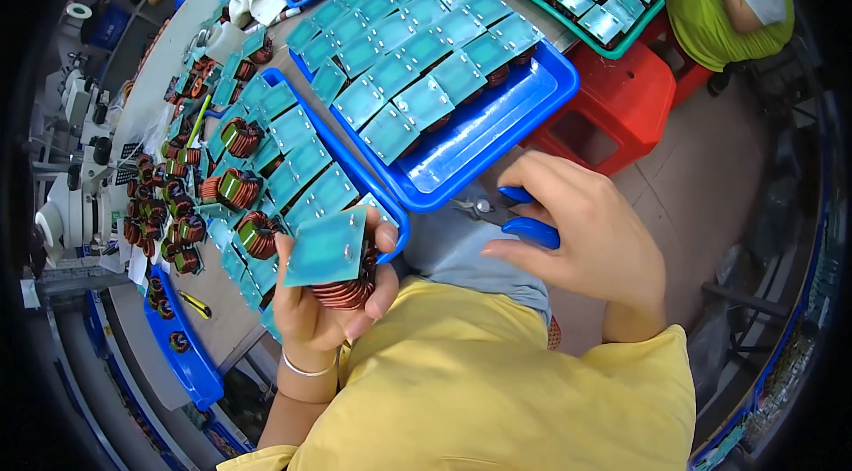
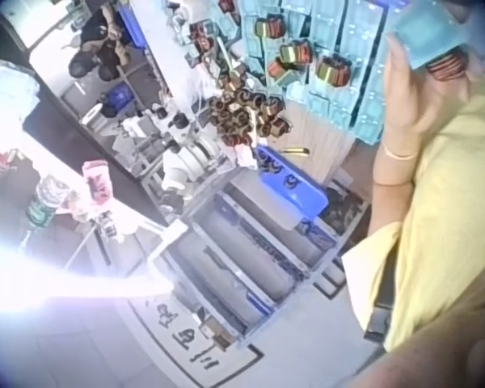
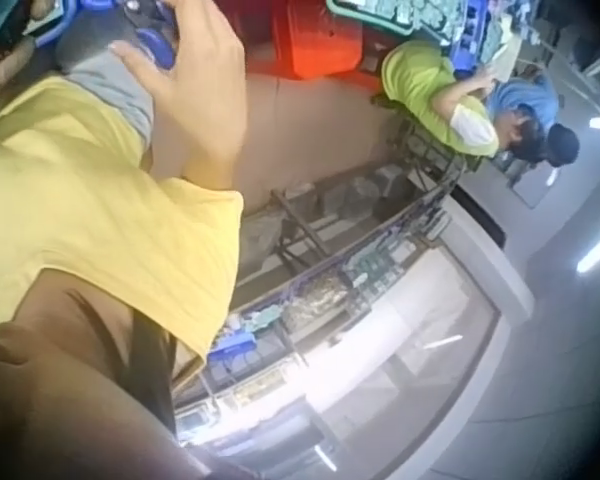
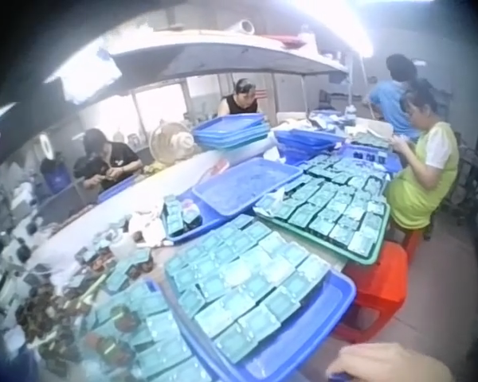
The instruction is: Assembling electronic components by clipping excess wire pins and organizing parts into trays.
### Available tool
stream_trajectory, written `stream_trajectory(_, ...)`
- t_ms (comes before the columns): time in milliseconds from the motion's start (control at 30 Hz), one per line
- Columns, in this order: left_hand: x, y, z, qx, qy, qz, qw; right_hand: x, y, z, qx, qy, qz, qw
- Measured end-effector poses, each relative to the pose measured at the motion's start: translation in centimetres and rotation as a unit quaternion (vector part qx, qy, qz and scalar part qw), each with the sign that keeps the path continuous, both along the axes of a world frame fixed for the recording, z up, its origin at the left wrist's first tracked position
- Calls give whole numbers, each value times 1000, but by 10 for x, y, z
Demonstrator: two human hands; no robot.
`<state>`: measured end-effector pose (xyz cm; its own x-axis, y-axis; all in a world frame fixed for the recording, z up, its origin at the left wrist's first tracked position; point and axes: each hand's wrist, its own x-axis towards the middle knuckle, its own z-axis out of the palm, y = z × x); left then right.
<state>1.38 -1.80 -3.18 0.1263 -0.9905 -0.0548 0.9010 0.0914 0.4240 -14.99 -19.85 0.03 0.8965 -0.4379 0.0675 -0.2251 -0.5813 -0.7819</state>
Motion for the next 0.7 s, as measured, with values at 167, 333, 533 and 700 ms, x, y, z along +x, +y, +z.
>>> stream_trajectory(167,-2,-5,5,2,68,-15,998,24,10,-6,147,-124,27,981)
stream_trajectory(333,-2,-3,3,23,114,-38,993,47,19,-9,244,-193,99,945)
stream_trajectory(533,-4,-2,7,53,205,-46,976,59,20,-6,235,-154,145,949)
stream_trajectory(700,0,5,7,161,27,-11,987,66,21,-2,211,-180,204,939)
